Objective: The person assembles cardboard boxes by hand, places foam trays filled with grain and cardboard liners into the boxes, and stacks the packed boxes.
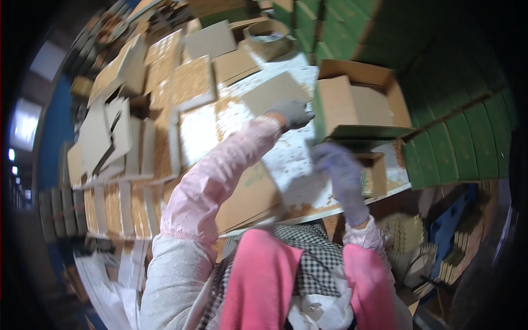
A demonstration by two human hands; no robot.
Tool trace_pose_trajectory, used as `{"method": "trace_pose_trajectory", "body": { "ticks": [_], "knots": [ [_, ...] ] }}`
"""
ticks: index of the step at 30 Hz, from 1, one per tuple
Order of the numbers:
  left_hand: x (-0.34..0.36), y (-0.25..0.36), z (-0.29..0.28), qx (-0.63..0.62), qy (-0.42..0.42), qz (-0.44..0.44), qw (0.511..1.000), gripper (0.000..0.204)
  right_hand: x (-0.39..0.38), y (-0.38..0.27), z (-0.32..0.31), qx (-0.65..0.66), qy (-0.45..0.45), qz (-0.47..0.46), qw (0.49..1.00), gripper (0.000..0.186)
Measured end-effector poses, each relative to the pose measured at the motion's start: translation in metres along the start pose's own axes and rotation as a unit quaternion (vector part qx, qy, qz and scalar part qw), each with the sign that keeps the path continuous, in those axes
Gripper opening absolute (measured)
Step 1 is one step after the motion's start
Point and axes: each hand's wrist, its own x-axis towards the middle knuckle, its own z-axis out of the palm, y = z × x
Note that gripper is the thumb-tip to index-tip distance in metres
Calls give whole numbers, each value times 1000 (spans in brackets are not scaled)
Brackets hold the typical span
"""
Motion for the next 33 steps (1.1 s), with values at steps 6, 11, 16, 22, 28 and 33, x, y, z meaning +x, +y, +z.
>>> {"method": "trace_pose_trajectory", "body": {
  "ticks": [6,11,16,22,28,33],
  "knots": [
    [-104,-23,-81,97,73,-24,992,58,14,-39,143,63,-426,349,832,61],
    [-295,-57,-91,-303,-184,264,897,66,-14,-70,98,15,-521,92,849,107],
    [-446,-78,-2,-409,-48,285,866,41,-13,-41,63,72,-575,21,815,71],
    [-408,-22,-79,-457,447,351,684,36,25,-66,123,-133,-501,246,819,49],
    [-413,2,-89,-494,400,391,665,47,3,15,174,-222,-431,254,837,51],
    [-409,6,-87,-513,353,412,665,56,-12,39,176,-367,-439,191,798,54]
  ]
}}
